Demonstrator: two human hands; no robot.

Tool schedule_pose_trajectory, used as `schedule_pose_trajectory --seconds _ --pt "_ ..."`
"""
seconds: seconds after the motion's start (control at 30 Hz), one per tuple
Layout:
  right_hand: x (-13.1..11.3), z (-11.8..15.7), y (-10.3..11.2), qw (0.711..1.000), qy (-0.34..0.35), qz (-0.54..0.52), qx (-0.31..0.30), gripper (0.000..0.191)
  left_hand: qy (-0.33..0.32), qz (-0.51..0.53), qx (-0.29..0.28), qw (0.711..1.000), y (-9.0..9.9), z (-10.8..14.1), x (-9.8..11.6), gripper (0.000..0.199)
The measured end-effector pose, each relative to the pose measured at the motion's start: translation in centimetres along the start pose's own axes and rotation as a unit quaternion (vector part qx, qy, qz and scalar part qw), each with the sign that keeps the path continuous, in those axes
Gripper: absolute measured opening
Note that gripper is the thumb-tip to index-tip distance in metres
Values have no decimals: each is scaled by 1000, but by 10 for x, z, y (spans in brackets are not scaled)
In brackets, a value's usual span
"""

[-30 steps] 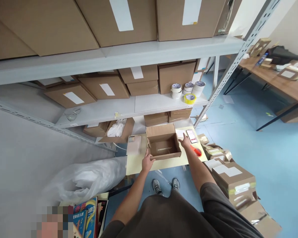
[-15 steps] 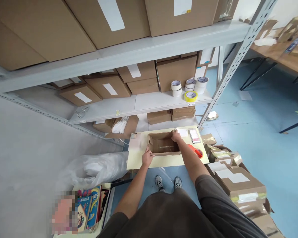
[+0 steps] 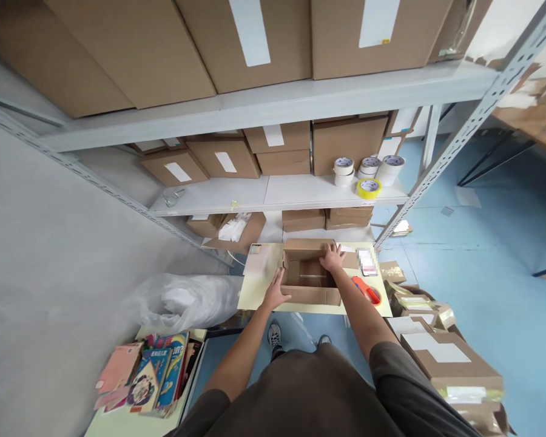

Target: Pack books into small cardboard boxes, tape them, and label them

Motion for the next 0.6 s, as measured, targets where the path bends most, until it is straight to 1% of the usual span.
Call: schedule_pose_trajectory --seconds 0.03,0.07,0.1,0.13,0.2,0.27,0.33,0.4,0.47,0.53,0.6 --pt "-9 3 2 1000 6 -11 29 77 -13 9 -8 1000 6 1 -6 129" --pt "-19 5 4 998 14 -26 52 75 -22 20 -10 1000 12 0 -12 133" --pt "-32 7 6 996 25 -44 70 73 -24 33 -6 999 19 -2 -20 132" --pt "-46 9 7 994 40 -64 82 72 -22 48 4 999 28 -6 -27 127" --pt "-78 11 10 987 70 -106 96 70 -17 77 24 997 46 -17 -41 109" --pt "-114 11 11 980 92 -141 107 69 -17 93 39 995 67 -32 -53 91" --pt "-152 10 8 974 107 -164 115 69 -22 97 51 994 87 -49 -65 79" --pt "-190 7 0 971 120 -173 115 69 -15 93 61 994 107 -64 -80 72" --pt "-225 3 -15 972 127 -169 103 69 7 90 61 994 124 -76 -101 70" --pt "-253 -2 -35 977 123 -158 79 69 24 89 53 994 136 -87 -125 67" --pt "-272 -7 -59 984 103 -141 46 70 26 91 37 995 144 -97 -149 61"
Point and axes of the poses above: each hand's wrist, its own z-axis away from the middle knuckle, its own y-axis out of the back of the hand, x = y × z, the point moved 3 cm from there along -z, towards the middle knuckle, and after that the axes turned 9 degrees about z, right-handed, at the moved point
